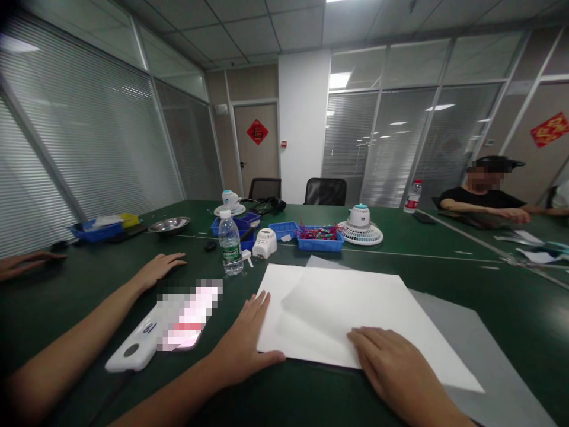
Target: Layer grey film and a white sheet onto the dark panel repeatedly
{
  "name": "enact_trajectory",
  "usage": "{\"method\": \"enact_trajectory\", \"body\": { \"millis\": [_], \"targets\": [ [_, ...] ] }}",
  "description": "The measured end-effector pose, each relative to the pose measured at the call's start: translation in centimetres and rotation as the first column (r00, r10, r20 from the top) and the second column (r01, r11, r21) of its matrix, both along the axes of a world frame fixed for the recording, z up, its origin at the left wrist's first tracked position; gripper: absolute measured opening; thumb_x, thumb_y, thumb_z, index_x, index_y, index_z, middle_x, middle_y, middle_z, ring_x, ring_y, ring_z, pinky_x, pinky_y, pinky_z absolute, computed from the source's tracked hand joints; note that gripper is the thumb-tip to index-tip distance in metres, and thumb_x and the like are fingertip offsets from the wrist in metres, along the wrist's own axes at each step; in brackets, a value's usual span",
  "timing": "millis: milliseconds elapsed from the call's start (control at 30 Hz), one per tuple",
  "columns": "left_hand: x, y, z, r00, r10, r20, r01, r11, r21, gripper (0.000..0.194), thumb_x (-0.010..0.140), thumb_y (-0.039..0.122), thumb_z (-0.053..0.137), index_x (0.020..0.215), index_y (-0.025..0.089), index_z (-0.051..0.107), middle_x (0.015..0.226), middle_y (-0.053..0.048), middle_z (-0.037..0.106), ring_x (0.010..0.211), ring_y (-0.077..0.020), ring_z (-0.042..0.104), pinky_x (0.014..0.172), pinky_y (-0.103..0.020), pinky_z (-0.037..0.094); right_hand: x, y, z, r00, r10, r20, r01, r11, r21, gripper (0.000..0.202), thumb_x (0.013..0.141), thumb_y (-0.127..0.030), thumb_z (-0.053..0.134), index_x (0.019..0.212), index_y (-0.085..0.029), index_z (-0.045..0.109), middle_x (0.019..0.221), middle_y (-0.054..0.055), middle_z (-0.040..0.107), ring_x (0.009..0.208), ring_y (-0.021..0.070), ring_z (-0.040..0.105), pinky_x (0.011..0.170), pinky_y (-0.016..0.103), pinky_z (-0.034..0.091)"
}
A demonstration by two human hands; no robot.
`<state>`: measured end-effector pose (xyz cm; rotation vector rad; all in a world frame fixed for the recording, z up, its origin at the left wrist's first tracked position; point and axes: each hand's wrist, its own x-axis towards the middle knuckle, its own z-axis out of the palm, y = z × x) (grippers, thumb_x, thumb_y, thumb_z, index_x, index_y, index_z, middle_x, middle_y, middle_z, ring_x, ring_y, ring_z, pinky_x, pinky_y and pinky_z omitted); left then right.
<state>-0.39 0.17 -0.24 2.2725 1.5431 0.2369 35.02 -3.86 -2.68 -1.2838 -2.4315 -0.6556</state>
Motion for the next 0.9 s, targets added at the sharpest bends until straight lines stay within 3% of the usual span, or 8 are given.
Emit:
{"method": "enact_trajectory", "body": {
  "millis": [100, 233, 367, 467, 567, 733, 900],
  "targets": [
    [-0.1, 0.4, -0.5, 1.0, -0.002, 0.03, 0.002, 1.0, 0.016, 0.13, 0.071, 0.076, 0.072, 0.162, 0.017, 0.0, 0.169, -0.011, -0.005, 0.155, -0.0351, -0.007, 0.127, -0.052, 0.006, -0.5, 0.0, -0.2, 0.994, 0.104, 0.04, -0.102, 0.994, -0.042, 0.034, 0.096, -0.03, 0.052, 0.126, -0.032, 0.068, 0.123, 0.001, 0.072, 0.105, 0.0222, 0.071, 0.085, 0.039, 0.063],
    [-0.2, 0.6, -0.6, 0.998, -0.013, 0.067, 0.013, 1.0, -0.003, 0.122, 0.069, 0.076, 0.074, 0.162, 0.031, 0.007, 0.17, -0.007, -0.005, 0.154, -0.0387, -0.007, 0.125, -0.058, 0.008, -0.9, 0.2, 0.5, 0.981, 0.187, 0.051, -0.184, 0.982, -0.049, 0.039, 0.096, -0.033, 0.058, 0.135, -0.034, 0.063, 0.133, 0.0, 0.067, 0.114, 0.0217, 0.068, 0.091, 0.035, 0.061],
    [0.0, 0.6, -0.1, 0.998, -0.027, 0.056, 0.028, 0.999, -0.016, 0.11, 0.068, 0.075, 0.076, 0.158, 0.038, 0.024, 0.17, -0.007, 0.003, 0.153, -0.0435, -0.004, 0.123, -0.064, 0.01, -2.1, -0.1, 2.0, 0.946, 0.321, 0.04, -0.319, 0.947, -0.048, 0.049, 0.094, -0.036, 0.062, 0.142, -0.032, 0.057, 0.139, 0.0, 0.062, 0.118, 0.0205, 0.066, 0.092, 0.029, 0.06],
    [0.1, 0.5, 0.4, 0.998, -0.035, 0.045, 0.036, 0.999, -0.018, 0.096, 0.068, 0.077, 0.074, 0.151, 0.041, 0.042, 0.17, -0.006, 0.014, 0.153, -0.0456, 0.0, 0.122, -0.066, 0.011, -2.7, -0.2, 2.6, 0.924, 0.383, 0.022, -0.38, 0.921, -0.084, 0.058, 0.093, -0.028, 0.06, 0.15, -0.029, 0.048, 0.143, 0.0, 0.057, 0.122, 0.0195, 0.062, 0.095, 0.027, 0.058],
    [0.1, 0.2, 0.7, 0.999, -0.032, 0.035, 0.033, 0.999, -0.007, 0.086, 0.068, 0.078, 0.074, 0.142, 0.039, 0.056, 0.166, -0.005, 0.028, 0.153, -0.046, 0.005, 0.122, -0.066, 0.012, -2.5, -0.1, 2.4, 0.922, 0.386, -0.02, -0.384, 0.908, -0.17, 0.065, 0.093, -0.022, 0.057, 0.155, -0.031, 0.04, 0.149, 0.0, 0.05, 0.13, 0.0186, 0.055, 0.103, 0.028, 0.053],
    [0.2, -0.1, 0.9, 0.999, -0.022, 0.034, 0.02, 0.999, 0.037, 0.091, 0.066, 0.075, 0.077, 0.144, 0.036, 0.054, 0.165, -0.007, 0.031, 0.153, -0.0456, 0.011, 0.122, -0.066, 0.015, -2.0, 0.0, 1.7, 0.926, 0.374, -0.053, -0.374, 0.888, -0.266, 0.066, 0.096, -0.021, 0.052, 0.158, -0.033, 0.032, 0.152, 0.0, 0.045, 0.136, 0.0177, 0.048, 0.109, 0.029, 0.047],
    [0.1, -0.1, 0.9, 0.999, -0.023, 0.041, 0.021, 0.999, 0.034, 0.084, 0.066, 0.078, 0.074, 0.138, 0.038, 0.06, 0.165, -0.006, 0.03, 0.153, -0.0459, 0.012, 0.122, -0.065, 0.014, -1.1, -0.1, 2.1, 0.96, 0.274, 0.063, -0.254, 0.941, -0.224, 0.07, 0.096, -0.038, 0.057, 0.159, -0.033, 0.028, 0.156, 0.001, 0.04, 0.137, 0.0252, 0.047, 0.105, 0.039, 0.052]
  ]
}}
